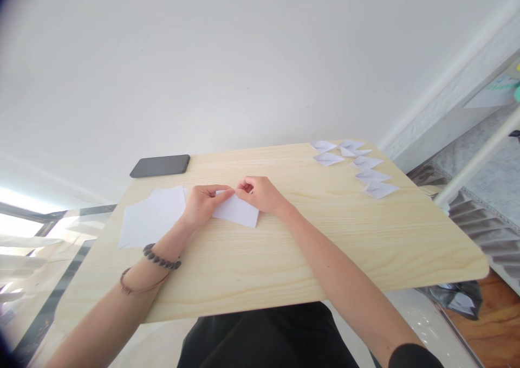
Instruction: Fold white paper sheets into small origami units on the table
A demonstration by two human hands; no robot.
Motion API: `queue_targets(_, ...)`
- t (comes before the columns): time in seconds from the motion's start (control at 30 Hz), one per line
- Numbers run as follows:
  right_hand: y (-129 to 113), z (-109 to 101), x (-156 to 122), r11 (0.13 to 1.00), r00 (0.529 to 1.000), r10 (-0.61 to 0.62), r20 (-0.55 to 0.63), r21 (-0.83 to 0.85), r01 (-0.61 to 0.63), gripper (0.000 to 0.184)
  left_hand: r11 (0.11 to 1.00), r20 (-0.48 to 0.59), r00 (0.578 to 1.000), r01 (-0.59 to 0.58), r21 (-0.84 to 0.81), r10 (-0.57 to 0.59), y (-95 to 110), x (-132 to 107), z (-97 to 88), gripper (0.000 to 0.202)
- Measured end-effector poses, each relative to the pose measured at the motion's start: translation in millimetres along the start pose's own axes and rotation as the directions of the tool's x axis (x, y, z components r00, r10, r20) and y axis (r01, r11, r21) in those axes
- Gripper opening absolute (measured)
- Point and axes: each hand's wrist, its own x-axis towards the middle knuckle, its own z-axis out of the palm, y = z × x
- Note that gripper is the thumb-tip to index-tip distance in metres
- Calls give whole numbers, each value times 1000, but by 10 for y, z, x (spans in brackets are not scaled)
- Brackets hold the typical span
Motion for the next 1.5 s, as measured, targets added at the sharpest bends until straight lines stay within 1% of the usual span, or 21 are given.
queue_targets(0.1,20,-37,14,1000,999,0,52,30,-2,19,998,14,1000,28,-54,-28,-21,17,-2,36)
queue_targets(0.2,63,-90,21,998,997,6,74,58,-10,19,990,25,997,82,-112,-80,-66,47,-6,38)
queue_targets(0.4,148,-227,1,993,987,63,145,93,-77,20,972,51,989,143,-188,-136,-116,84,-26,40)
queue_targets(0.57,174,-339,-21,981,972,112,207,133,-141,16,954,36,989,150,-259,-145,-87,79,-16,38)
queue_targets(0.73,187,-424,-27,970,948,179,263,112,-214,16,946,33,985,170,-276,-167,-73,72,8,37)
queue_targets(0.83,186,-466,-38,967,935,196,295,101,-234,16,943,33,985,174,-284,-171,-78,74,10,37)
queue_targets(0.93,204,-520,-57,964,934,202,294,111,-243,16,942,23,985,171,-289,-172,-92,93,-14,38)
queue_targets(1.03,235,-567,-71,965,947,215,239,95,-243,19,950,-59,985,142,-278,-165,-117,121,-49,41)
queue_targets(1.1,240,-558,-66,969,960,215,178,86,-232,23,965,-99,983,128,-229,-154,-129,133,-55,42)
queue_targets(1.17,223,-495,-49,973,973,188,132,108,-203,30,981,-95,987,116,-155,-132,-130,131,-42,42)
queue_targets(1.23,195,-386,-26,975,978,141,150,149,-164,38,992,-79,993,86,-89,-93,-112,115,-18,40)
queue_targets(1.27,181,-324,-16,979,984,116,137,150,-136,40,996,-75,995,66,-58,-70,-98,103,-6,39)
queue_targets(1.33,161,-204,-3,989,995,74,69,120,-82,37,1000,-64,997,30,-8,-31,-65,77,13,37)
queue_targets(1.4,151,-117,-2,999,1000,-20,1,39,20,27,1000,-38,999,3,0,-3,-36,53,25,34)
queue_targets(1.5,141,-62,-15,991,991,-135,-19,-31,134,21,999,11,1000,-27,-45,28,-13,35,38,33)
